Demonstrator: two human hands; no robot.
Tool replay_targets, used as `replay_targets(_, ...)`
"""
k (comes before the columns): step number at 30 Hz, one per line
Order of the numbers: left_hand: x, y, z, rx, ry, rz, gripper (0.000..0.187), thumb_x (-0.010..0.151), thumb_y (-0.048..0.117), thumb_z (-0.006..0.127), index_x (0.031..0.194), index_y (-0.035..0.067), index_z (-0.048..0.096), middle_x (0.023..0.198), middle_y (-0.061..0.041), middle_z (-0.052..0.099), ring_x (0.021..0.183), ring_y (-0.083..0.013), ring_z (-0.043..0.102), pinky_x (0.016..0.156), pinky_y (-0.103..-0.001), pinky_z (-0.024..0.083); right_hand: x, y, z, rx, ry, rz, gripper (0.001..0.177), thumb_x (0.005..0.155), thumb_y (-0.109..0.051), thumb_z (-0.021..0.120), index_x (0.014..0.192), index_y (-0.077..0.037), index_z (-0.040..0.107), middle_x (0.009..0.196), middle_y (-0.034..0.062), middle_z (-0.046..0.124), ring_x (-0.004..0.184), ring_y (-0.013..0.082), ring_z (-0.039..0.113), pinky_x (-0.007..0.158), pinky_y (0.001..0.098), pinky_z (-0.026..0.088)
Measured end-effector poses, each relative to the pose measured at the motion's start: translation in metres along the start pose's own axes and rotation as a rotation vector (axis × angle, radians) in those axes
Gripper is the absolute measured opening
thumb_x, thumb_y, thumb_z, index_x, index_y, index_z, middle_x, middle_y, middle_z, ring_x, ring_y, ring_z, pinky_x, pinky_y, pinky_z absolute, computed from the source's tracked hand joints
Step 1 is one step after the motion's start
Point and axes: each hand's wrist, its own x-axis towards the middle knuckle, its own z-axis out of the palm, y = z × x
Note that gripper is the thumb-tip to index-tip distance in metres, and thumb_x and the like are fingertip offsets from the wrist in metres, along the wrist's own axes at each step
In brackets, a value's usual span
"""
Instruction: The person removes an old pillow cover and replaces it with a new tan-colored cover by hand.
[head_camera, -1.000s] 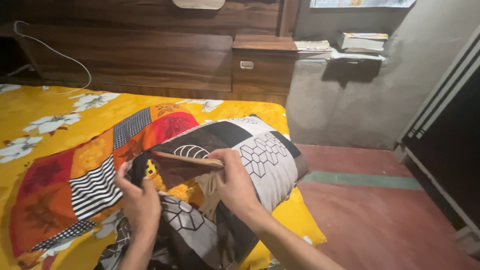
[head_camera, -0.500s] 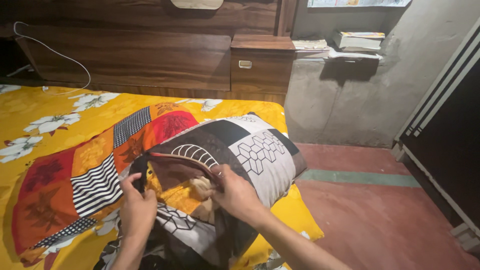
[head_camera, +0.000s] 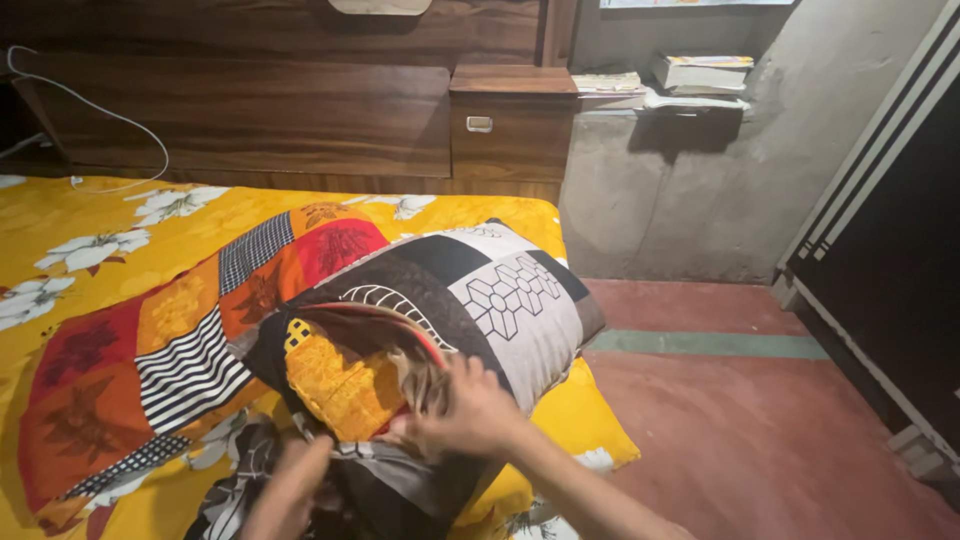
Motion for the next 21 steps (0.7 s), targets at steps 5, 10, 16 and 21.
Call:
replay_targets(5, -0.035, -0.004, 0.042, -0.175, -0.01, -0.127, 0.043, 0.095, 0.022, 0.05, 0.132, 0.002, 0.059, 0.105, -0.012, 0.072, 0.087, -0.0272, 0.068, 0.07, -0.044, 0.053, -0.005, 0.016, 0.036, -0.13, 0.102, -0.094, 0.078, 0.081, -0.034, 0.076, 0.143, -0.006, 0.037, 0.125, 0.0224, 0.05, 0.113, 0.042, 0.053, 0.093, 0.0516, 0.048)
replay_targets(10, -0.026, 0.005, 0.029, 0.264, -0.08, 0.793, 0.02, 0.095, 0.023, 0.059, 0.107, 0.008, 0.065, 0.091, -0.006, 0.069, 0.08, -0.021, 0.067, 0.066, -0.034, 0.054, 0.027, 0.042, 0.023, 0.454, 0.254, 0.008, 0.042, 0.086, -0.014, 0.056, 0.128, -0.007, 0.061, 0.105, 0.0176, 0.073, 0.097, 0.0296, 0.071, 0.087, 0.0418, 0.054)
replay_targets(16, -0.022, 0.096, 0.128, -0.676, -0.003, 0.075, 0.033, 0.101, 0.035, 0.06, 0.125, 0.012, 0.061, 0.097, -0.008, 0.064, 0.082, -0.0256, 0.064, 0.072, -0.041, 0.055, 0.041, 0.011, -0.013, 0.523, 0.474, 0.0, 0.044, 0.091, -0.03, 0.06, 0.127, -0.005, 0.059, 0.107, 0.0182, 0.068, 0.099, 0.0321, 0.069, 0.089, 0.0422, 0.054)
replay_targets(21, -0.042, 0.072, 0.123, -0.672, -0.026, 0.232, 0.041, 0.092, 0.027, 0.056, 0.132, 0.02, 0.057, 0.115, -0.005, 0.072, 0.102, -0.0231, 0.071, 0.085, -0.04, 0.059, 0.017, 0.006, 0.003, 0.137, 0.235, -0.036, 0.089, 0.079, -0.053, 0.076, 0.148, -0.009, 0.04, 0.127, 0.024, 0.048, 0.121, 0.0452, 0.047, 0.102, 0.0539, 0.042)
